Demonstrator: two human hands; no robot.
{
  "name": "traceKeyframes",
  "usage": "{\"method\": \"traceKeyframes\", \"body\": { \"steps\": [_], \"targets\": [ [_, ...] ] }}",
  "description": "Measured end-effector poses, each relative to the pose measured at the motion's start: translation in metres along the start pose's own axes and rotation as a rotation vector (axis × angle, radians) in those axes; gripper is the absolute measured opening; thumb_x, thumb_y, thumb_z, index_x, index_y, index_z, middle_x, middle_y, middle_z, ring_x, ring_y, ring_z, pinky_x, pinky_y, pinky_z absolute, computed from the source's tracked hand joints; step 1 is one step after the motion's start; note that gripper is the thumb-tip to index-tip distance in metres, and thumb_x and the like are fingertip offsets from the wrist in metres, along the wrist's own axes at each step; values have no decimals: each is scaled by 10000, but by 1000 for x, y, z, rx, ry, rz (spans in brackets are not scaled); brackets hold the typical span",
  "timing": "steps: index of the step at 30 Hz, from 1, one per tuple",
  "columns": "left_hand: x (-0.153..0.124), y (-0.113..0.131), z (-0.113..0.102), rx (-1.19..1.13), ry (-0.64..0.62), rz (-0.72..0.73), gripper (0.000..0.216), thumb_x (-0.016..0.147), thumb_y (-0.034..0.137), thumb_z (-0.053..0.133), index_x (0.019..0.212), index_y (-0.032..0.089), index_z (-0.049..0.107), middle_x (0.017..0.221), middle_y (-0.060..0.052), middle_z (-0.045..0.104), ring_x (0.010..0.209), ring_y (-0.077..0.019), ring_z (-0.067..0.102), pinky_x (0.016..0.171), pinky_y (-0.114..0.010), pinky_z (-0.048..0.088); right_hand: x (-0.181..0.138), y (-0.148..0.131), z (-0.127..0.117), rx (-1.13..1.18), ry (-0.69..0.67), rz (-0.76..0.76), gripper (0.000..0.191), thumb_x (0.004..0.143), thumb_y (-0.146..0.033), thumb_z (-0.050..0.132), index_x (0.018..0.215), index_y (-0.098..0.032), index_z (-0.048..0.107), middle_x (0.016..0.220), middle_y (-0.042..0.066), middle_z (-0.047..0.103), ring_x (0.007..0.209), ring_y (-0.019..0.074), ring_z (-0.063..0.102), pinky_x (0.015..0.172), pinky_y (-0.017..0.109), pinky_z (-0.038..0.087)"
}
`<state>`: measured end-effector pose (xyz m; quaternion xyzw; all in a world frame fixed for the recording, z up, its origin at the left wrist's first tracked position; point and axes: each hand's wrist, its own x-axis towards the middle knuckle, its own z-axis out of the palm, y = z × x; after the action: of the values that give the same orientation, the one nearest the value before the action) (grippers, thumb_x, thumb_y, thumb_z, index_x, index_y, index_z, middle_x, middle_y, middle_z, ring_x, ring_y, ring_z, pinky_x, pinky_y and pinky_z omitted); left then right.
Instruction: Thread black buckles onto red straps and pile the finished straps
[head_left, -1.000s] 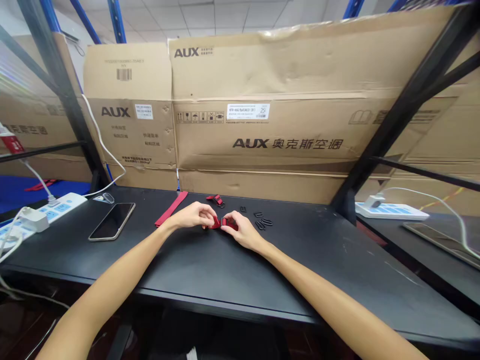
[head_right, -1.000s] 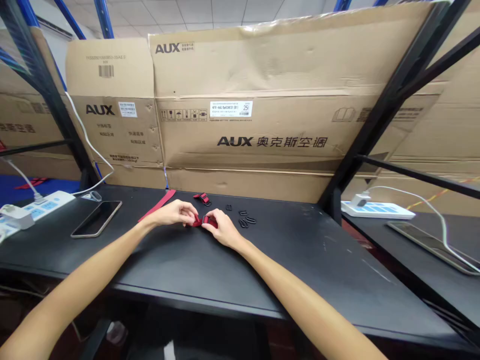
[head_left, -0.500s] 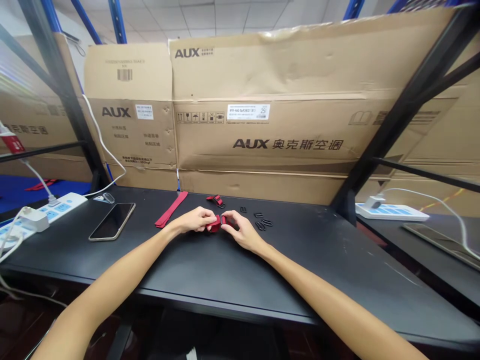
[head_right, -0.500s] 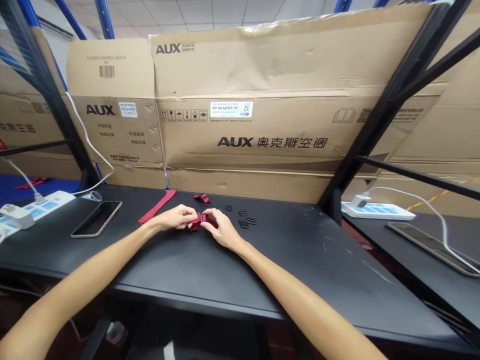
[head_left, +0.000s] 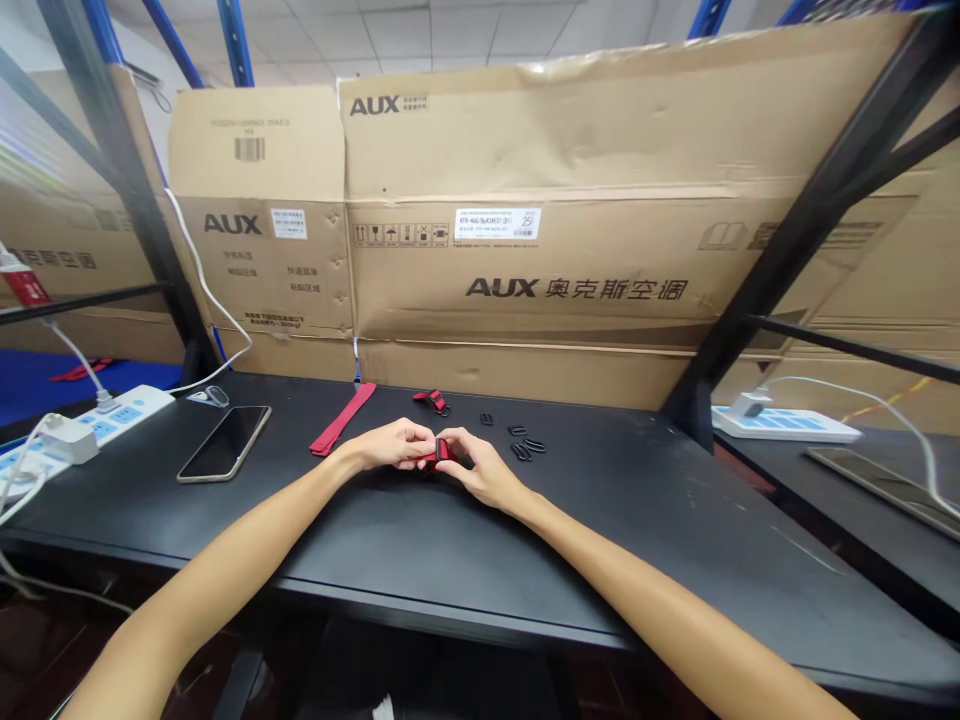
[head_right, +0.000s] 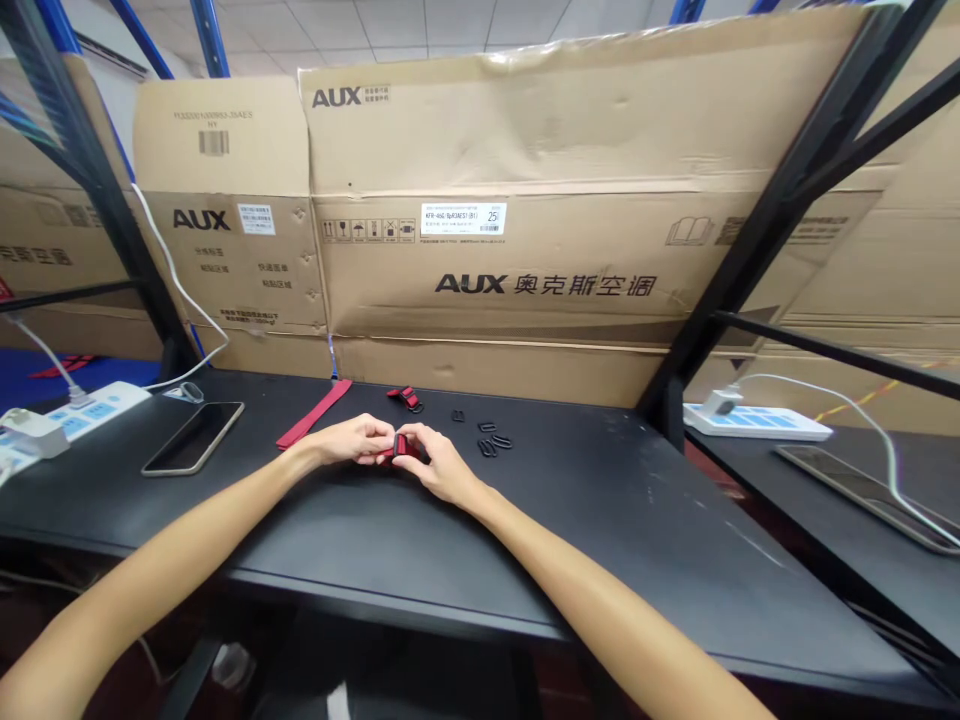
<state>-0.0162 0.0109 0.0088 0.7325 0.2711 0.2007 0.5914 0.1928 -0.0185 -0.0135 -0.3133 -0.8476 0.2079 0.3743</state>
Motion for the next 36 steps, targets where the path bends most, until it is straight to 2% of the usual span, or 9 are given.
{"method": "traceKeyframes", "body": {
  "steps": [6,12,15,18,20,25,28,31,36],
  "targets": [
    [4,-7,-4,-43,97,38,361,789,484,576,825,127,545,593,7,541,442,-57,435,443,-188,312,1,-1,-1,15,125,19,268,864,-358,532,1082,-204,519,883,33,597,737,150,530,724,299,454],
    [9,-15,2,-15,107,99,360,796,477,570,811,119,537,579,6,546,460,-70,480,475,-196,361,1,0,-3,-7,43,20,269,852,-361,543,1062,-193,561,904,45,613,746,154,548,713,297,459],
    [10,-13,7,-35,185,127,382,808,498,538,924,136,498,649,0,556,525,-97,542,494,-206,389,2,1,-3,-30,84,35,262,840,-368,554,1028,-188,586,916,47,623,749,153,558,710,292,459],
    [8,-8,11,95,297,160,433,766,477,599,1048,174,473,844,-15,572,551,-71,531,503,-199,391,2,3,-1,-38,116,57,271,820,-388,575,1000,-188,606,923,48,634,776,162,576,720,296,461],
    [7,-5,12,251,341,197,445,702,431,677,1036,186,515,951,-17,555,558,-47,495,524,-197,393,2,5,1,-38,107,68,284,809,-403,585,990,-186,614,917,47,639,778,167,581,715,298,461],
    [9,-2,14,441,410,279,306,708,374,673,920,169,595,918,-8,525,601,-62,463,584,-214,402,2,8,4,-44,95,104,304,801,-425,583,966,-174,629,857,38,648,735,163,574,673,286,454],
    [10,-2,13,337,398,260,323,763,390,615,978,153,570,813,0,536,576,-71,449,558,-211,381,2,9,4,-57,83,118,307,793,-425,591,963,-172,631,848,34,646,721,156,566,657,274,446],
    [9,0,11,231,323,237,367,772,411,603,1017,143,551,798,-5,561,595,-82,466,562,-211,376,3,9,3,-73,72,118,302,779,-424,609,950,-175,627,823,23,628,702,149,550,638,265,437],
    [6,2,7,285,207,186,294,768,392,608,927,144,612,784,-5,600,661,-101,502,634,-228,389,2,8,4,-75,51,109,266,776,-400,616,919,-176,620,783,7,582,682,138,521,632,258,428]
  ]
}}
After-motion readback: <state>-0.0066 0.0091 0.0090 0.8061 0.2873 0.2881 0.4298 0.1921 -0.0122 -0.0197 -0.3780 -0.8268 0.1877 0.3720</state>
